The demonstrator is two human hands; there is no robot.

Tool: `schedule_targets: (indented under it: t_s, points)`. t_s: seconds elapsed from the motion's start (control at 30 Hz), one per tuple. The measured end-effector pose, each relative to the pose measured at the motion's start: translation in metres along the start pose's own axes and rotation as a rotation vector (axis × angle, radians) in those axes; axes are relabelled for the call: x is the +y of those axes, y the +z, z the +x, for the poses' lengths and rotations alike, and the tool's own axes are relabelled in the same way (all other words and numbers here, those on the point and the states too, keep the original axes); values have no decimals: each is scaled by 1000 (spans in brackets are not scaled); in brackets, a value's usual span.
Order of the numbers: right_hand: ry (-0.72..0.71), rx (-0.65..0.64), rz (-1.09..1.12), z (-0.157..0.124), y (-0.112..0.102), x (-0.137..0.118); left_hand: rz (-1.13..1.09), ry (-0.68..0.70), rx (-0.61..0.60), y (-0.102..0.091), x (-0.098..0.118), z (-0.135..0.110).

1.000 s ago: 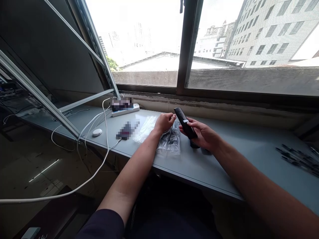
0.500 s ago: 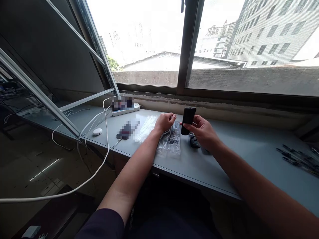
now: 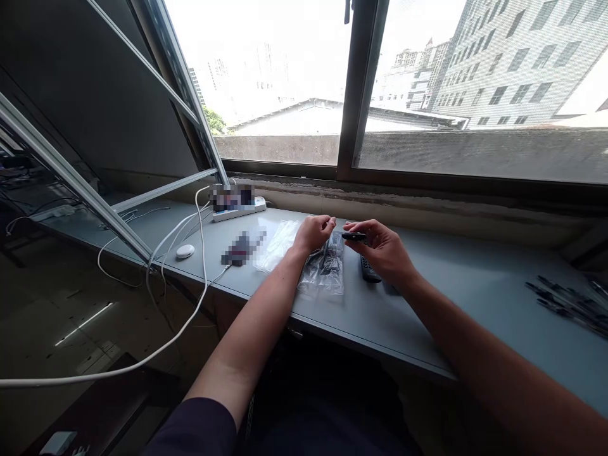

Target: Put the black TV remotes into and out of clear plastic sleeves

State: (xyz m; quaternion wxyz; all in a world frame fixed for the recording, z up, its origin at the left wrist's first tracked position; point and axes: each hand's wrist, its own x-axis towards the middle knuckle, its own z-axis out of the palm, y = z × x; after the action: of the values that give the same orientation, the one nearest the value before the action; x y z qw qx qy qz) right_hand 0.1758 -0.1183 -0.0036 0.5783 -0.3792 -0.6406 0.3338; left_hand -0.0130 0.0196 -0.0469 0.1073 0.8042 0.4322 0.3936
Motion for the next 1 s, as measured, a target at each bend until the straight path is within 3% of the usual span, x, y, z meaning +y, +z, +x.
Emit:
schedule_targets:
  t_s: [0.3, 0.67, 0.83, 1.0]
  points:
    - [70, 26, -41, 1, -3, 6, 14, -29, -28, -1, 3, 1]
    - [528, 30, 288, 6, -1, 0, 5, -36, -23, -2, 3, 1]
    - [547, -20, 469, 10, -6, -2, -18, -10, -50, 1, 0, 1]
    - [614, 59, 624, 15, -10, -9, -70, 2, -55, 4, -3, 2]
